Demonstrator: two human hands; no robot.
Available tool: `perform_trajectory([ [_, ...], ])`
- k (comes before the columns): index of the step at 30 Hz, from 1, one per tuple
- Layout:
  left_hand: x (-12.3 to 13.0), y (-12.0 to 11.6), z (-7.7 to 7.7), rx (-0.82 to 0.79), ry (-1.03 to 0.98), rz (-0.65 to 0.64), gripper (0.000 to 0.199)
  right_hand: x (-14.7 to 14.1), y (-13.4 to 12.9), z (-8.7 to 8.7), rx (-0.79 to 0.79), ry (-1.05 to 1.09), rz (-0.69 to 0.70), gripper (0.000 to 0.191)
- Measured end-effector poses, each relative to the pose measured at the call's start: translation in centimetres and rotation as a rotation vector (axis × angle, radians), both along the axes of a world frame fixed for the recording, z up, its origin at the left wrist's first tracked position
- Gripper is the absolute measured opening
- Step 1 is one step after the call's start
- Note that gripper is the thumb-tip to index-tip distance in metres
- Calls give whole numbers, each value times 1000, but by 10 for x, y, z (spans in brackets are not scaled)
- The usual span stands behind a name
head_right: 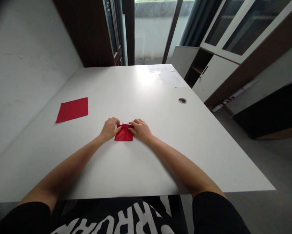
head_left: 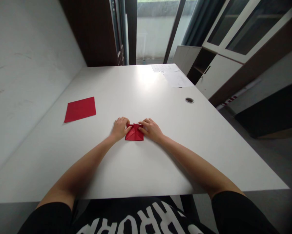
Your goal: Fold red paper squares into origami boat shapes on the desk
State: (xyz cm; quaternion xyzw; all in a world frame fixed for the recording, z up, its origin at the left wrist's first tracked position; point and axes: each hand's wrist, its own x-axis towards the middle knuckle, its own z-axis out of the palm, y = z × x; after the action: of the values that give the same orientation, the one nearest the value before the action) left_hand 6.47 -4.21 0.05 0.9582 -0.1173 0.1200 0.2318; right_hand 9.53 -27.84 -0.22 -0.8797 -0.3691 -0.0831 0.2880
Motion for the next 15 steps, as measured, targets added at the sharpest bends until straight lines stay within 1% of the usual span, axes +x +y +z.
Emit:
perform_trajectory([
  [2,0,-2,-1,-106,47,-73,8,0,-1,-1,2,-9,3,24],
  [4,-1,-4,-1,-252,110,-137,5,1,-2,-1,8,-11,15,17],
  [7,-3,-5,-2,-467,146,-138,3,2,-2,-2,46,18,21,10],
  [9,-4,-5,-1,-592,157,-129,5,3,-1,-2,101,72,17,13],
  [11,-5,-5,2,-697,175,-150,11,4,-1,-1,178,159,17,17],
  [13,-6,-5,6,-740,156,-166,17,3,-2,2,257,258,22,19],
  [15,-8,-6,11,-692,95,-154,19,2,-3,7,312,333,21,19],
])
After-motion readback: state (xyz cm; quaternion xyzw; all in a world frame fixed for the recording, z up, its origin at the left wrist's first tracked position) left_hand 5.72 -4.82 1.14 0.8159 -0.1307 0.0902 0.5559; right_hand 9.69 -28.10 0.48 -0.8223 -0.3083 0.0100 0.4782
